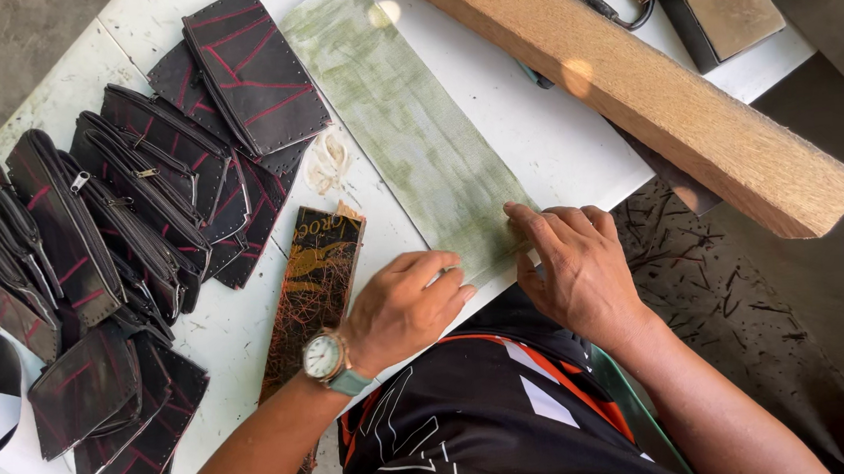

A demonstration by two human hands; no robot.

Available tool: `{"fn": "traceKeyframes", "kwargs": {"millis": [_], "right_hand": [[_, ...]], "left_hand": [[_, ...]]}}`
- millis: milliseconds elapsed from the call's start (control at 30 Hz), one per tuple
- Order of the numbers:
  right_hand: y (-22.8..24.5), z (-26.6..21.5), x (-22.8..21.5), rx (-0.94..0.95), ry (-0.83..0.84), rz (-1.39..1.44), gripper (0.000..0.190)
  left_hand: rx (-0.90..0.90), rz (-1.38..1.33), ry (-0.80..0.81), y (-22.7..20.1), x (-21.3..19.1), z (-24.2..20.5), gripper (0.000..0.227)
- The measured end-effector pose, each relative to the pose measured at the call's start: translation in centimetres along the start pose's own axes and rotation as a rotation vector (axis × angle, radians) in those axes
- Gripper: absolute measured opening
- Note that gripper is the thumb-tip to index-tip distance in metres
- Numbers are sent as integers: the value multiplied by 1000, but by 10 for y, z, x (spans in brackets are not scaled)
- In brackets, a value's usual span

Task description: The person aligns a long strip of light green woven fabric on a white workbench, uses a metal ruler to measure, and cuts the fabric into narrower strips with a utility knife. The cut pieces are set aside on the bench.

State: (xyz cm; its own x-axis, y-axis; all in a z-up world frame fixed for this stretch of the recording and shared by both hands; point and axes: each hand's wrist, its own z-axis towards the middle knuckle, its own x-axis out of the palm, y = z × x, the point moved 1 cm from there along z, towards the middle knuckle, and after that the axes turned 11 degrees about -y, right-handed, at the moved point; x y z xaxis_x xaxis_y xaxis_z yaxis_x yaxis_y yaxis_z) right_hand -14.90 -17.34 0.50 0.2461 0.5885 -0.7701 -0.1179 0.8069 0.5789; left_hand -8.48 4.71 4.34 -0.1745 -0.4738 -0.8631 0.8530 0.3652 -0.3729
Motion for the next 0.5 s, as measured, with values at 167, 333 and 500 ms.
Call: {"fn": "traceKeyframes", "kwargs": {"millis": [167, 333, 500], "right_hand": [[-20, -18, -3, 257, -64, 353, 58], [-55, -31, -35, 569, -293, 498, 39], [9, -29, -15, -19, 47, 508, 54]], "left_hand": [[-217, -80, 93, -10, 16, -6, 22], [-163, -62, 95, -3, 16, -15, 21], [-180, -25, 182, -3, 23, -25, 19]]}}
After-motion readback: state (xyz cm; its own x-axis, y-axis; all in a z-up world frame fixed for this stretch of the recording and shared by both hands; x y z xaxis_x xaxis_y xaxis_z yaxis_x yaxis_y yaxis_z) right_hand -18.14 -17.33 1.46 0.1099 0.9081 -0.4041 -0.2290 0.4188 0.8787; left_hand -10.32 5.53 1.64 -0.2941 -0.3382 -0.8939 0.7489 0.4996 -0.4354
